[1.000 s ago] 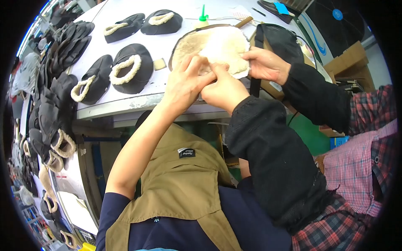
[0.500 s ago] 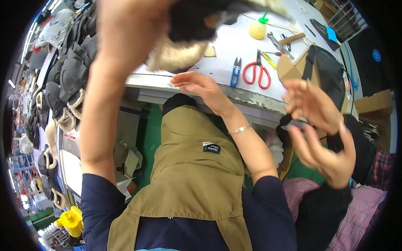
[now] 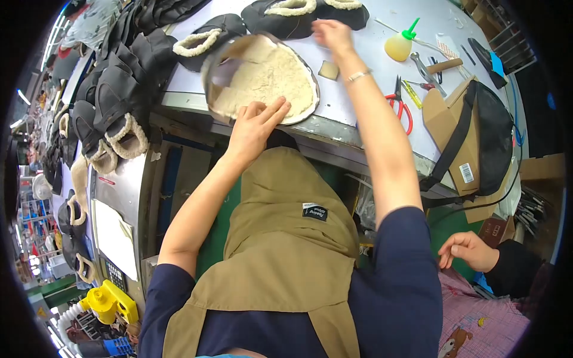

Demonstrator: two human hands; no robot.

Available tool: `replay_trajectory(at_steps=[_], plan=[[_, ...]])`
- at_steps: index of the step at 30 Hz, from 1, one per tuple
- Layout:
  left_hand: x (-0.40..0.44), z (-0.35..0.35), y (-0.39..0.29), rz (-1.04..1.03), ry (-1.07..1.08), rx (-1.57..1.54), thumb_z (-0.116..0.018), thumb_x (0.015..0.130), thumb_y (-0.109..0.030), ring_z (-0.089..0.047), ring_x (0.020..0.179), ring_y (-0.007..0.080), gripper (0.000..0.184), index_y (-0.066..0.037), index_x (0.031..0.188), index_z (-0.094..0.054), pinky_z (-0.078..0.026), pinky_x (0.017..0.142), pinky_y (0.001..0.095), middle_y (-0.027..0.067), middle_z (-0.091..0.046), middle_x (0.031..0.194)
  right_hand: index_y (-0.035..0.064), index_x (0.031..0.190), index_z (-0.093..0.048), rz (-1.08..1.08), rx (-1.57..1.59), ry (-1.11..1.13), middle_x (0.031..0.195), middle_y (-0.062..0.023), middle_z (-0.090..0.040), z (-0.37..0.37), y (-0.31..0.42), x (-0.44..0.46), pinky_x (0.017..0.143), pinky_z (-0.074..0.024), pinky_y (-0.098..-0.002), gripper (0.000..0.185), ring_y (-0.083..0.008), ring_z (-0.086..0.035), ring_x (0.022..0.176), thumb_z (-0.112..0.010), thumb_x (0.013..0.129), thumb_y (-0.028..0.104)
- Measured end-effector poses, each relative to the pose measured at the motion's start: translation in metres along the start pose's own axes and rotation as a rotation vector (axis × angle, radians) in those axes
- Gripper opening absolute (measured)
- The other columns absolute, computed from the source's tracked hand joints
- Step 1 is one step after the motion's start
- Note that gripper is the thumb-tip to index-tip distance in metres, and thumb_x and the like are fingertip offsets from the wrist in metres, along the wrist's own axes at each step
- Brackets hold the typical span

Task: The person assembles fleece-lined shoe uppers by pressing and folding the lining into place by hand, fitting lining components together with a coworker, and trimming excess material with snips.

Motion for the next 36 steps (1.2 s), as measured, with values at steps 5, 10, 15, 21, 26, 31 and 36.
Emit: replay_trajectory(at_steps=[5,10,15,21,26,31,36], plan=[[0.023,0.01,-0.005,-0.133,0.095,0.023,-0.066,0.065,-0.003,-0.048,0.121,0.029,0.072,-0.005,0.134,-0.049,-0.04,0.103,0.041,0.0088,-0.051,0.137,-0.0007,0.103,-0.067,0.295,-0.332,0.213,0.102,-0.0111,-0.069,-0.001,0.036,-0.121,0.083,-0.0517,-0.0296,0.023,-0.018,-0.065,0.093,-0.049,0.088,0.001],[0.024,0.002,0.001,-0.076,0.152,-0.136,-0.066,0.063,-0.005,-0.044,0.128,0.0311,0.074,-0.003,0.135,-0.047,-0.04,0.104,0.0385,0.0112,-0.049,0.138,-0.0031,0.105,-0.064,0.519,-0.547,0.189,0.109,-0.0137,-0.065,-0.015,0.014,-0.178,0.087,-0.0502,-0.0298,0.026,-0.0215,-0.063,0.101,-0.045,0.088,-0.007],[0.03,0.008,0.005,-0.057,0.186,-0.117,-0.067,0.071,-0.015,-0.05,0.12,0.0287,0.064,-0.002,0.132,-0.051,-0.045,0.097,0.0361,0.0076,-0.05,0.138,-0.005,0.105,-0.064,0.403,-0.358,0.177,0.111,-0.0164,-0.064,-0.012,0.01,-0.174,0.086,-0.0515,-0.0289,0.026,-0.0238,-0.064,0.1,-0.044,0.089,-0.009],[0.047,0.0,-0.003,-0.026,0.115,-0.107,-0.068,0.08,-0.031,-0.055,0.093,0.0258,0.057,-0.005,0.129,-0.054,-0.049,0.085,0.0355,0.004,-0.056,0.131,-0.005,0.108,-0.062,0.316,-0.202,0.16,0.111,-0.0142,-0.063,-0.006,0.005,-0.172,0.086,-0.0522,-0.0279,0.025,-0.0215,-0.064,0.099,-0.045,0.09,-0.007],[0.047,-0.003,-0.006,-0.02,0.109,-0.076,-0.07,0.079,-0.03,-0.056,0.092,0.0253,0.05,-0.008,0.123,-0.059,-0.05,0.082,0.0351,0.002,-0.061,0.124,-0.0023,0.11,-0.061,0.37,-0.272,-0.097,0.111,-0.0134,-0.059,0.016,0.002,-0.174,0.083,-0.0538,-0.0297,0.026,-0.0211,-0.064,0.1,-0.048,0.089,-0.005],[0.044,-0.004,-0.004,0.114,0.031,-0.194,-0.073,0.077,-0.029,-0.056,0.093,0.0259,0.045,-0.009,0.116,-0.065,-0.051,0.082,0.0342,0.0019,-0.063,0.121,-0.0083,0.114,-0.057,0.089,-0.104,-0.051,0.11,-0.0166,-0.061,0.013,-0.002,-0.179,0.079,-0.057,-0.0288,0.026,-0.0216,-0.066,0.094,-0.053,0.088,-0.002],[0.045,0.0,-0.001,0.214,0.041,-0.281,-0.074,0.075,-0.026,-0.057,0.092,0.0265,0.04,-0.011,0.112,-0.068,-0.05,0.082,0.0357,0.0027,-0.064,0.119,-0.0106,0.109,-0.058,-0.307,0.236,0.128,0.1,-0.0194,-0.065,0.01,-0.013,-0.186,0.072,-0.0592,-0.0288,0.027,-0.022,-0.069,0.083,-0.056,0.094,0.012]])
Point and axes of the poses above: each hand's wrist, its own x-axis towards the middle knuckle, its own z-axis out of the back of the hand, y = z × x, the point moved 5 cm from there along x, towards the middle knuckle
